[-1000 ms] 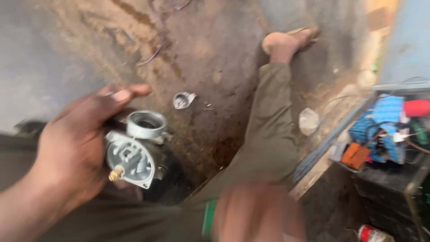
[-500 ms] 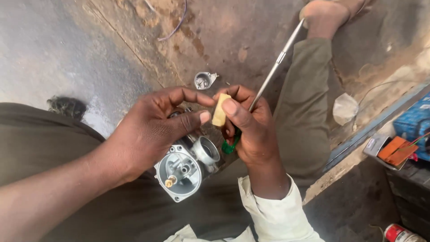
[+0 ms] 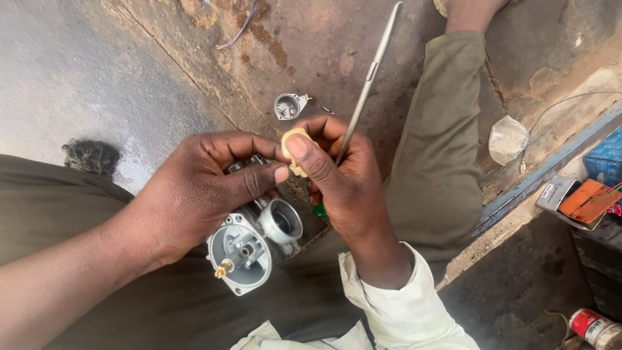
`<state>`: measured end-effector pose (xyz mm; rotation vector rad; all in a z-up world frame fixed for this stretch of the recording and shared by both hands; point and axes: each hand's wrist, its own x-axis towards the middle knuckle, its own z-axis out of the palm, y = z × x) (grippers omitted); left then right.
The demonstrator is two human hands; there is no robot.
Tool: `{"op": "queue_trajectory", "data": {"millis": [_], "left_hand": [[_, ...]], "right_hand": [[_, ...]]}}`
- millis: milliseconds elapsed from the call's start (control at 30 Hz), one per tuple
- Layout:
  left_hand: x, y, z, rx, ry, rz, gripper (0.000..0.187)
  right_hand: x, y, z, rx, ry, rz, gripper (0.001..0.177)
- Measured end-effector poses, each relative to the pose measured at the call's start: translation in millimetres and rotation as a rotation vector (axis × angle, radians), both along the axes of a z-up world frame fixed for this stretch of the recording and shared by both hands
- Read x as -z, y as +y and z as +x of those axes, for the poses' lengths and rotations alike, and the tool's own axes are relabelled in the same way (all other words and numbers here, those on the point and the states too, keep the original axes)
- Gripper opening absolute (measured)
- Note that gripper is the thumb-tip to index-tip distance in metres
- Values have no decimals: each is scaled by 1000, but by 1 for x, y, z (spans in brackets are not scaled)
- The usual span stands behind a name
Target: Repairing or cleaning a motorcycle carburetor by removing screws and inspecting internal components.
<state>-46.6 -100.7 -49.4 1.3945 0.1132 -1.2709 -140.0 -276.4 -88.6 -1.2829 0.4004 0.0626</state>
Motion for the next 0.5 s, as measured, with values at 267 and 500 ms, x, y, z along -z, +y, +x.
{"op": "queue_trajectory", "data": {"millis": [267,500], "left_hand": [[-3,-2,-2,-81,52,-14,24],[7,9,-3,-85,-37,-27,23]], "right_hand": [[-1,10,-1,40,-125,56,34],[32,-61,19,95,-80,-168,39]]}}
